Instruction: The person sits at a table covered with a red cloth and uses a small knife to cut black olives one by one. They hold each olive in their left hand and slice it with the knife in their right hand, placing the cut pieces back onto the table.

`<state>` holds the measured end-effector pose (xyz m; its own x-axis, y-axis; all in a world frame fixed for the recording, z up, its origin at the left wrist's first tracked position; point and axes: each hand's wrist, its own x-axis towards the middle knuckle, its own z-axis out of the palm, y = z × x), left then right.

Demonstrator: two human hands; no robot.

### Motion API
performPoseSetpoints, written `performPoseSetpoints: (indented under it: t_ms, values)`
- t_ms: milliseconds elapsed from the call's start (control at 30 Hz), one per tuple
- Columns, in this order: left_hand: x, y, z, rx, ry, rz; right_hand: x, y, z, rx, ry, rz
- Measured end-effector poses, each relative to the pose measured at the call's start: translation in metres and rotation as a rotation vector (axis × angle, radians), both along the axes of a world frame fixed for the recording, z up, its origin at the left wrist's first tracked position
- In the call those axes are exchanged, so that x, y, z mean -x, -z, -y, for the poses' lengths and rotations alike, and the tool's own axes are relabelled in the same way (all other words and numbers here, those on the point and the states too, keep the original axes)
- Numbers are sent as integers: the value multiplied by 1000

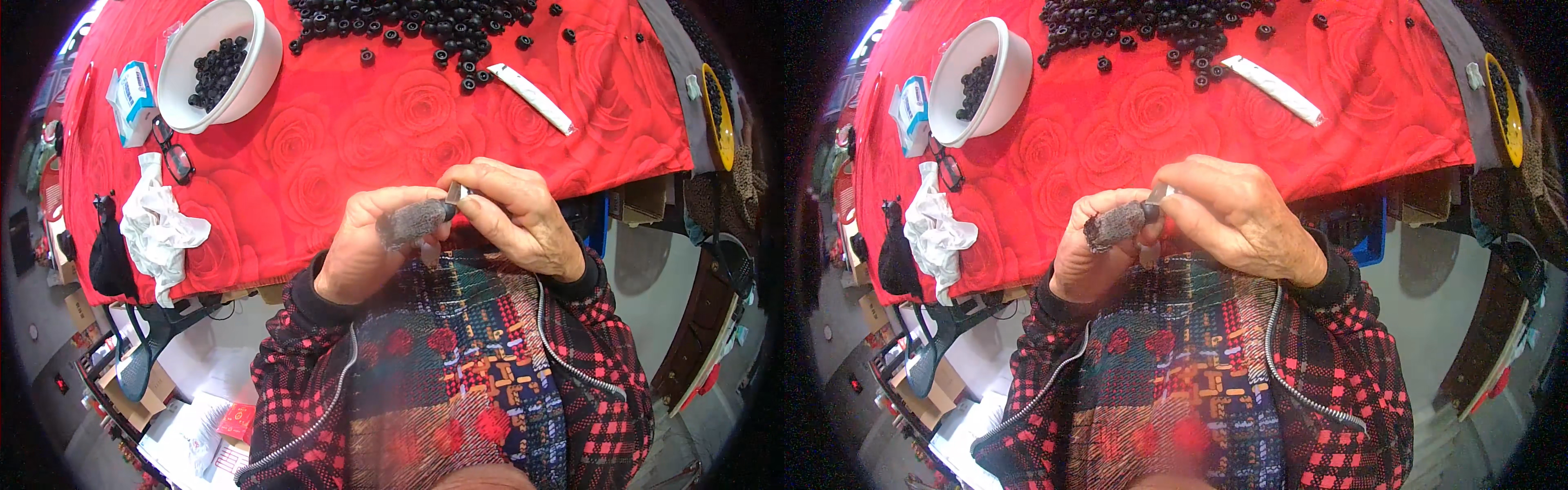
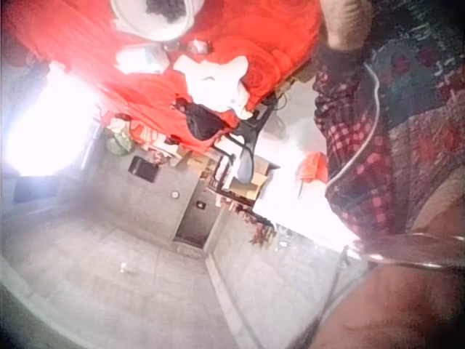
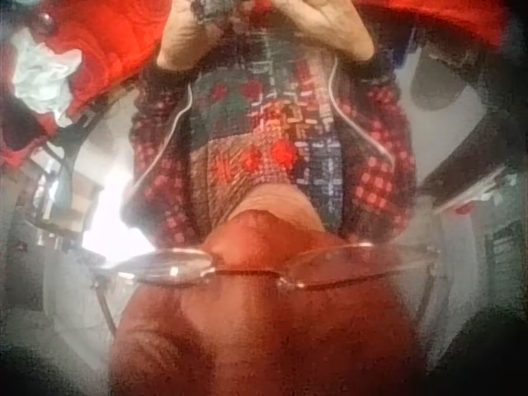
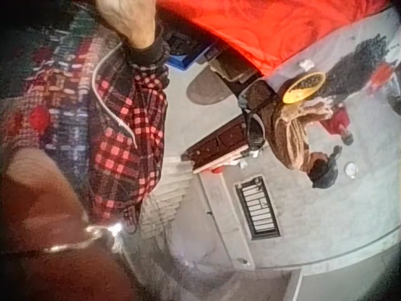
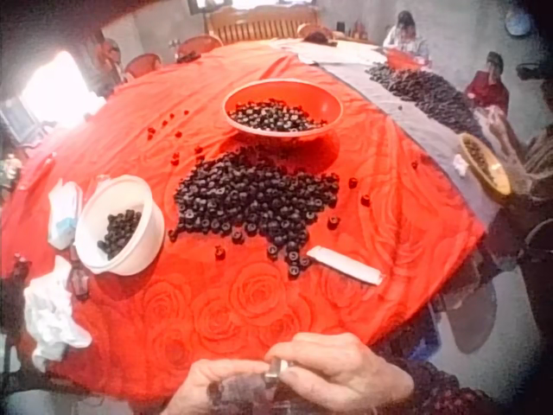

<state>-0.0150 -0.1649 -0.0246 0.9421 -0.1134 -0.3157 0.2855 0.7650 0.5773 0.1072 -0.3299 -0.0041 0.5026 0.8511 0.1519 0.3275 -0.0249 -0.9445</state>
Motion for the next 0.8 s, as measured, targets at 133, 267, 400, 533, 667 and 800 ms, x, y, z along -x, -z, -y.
performPoseSetpoints:
  t_ms: [133, 267, 400, 533, 667, 800]
  values:
    - [0, 2, -1, 17, 10, 12, -1, 3, -1, -25, -16, 2]
    - [0, 2, 0, 23, -14, -35, -2, 6, -1, -30, -17, 6]
    - [-1, 4, -1, 14, -6, -25, -3, 7, -2, -23, -17, 3]
    - [-3, 7, -3, -19, 3, -11, -4, 9, -4, -14, -11, -4]
    - [-5, 5, -2, 2, -19, -84, -5, 12, -5, -15, -13, 2]
    - [-6, 5, -3, -14, -1, -104, -7, 14, -4, -16, -23, 39]
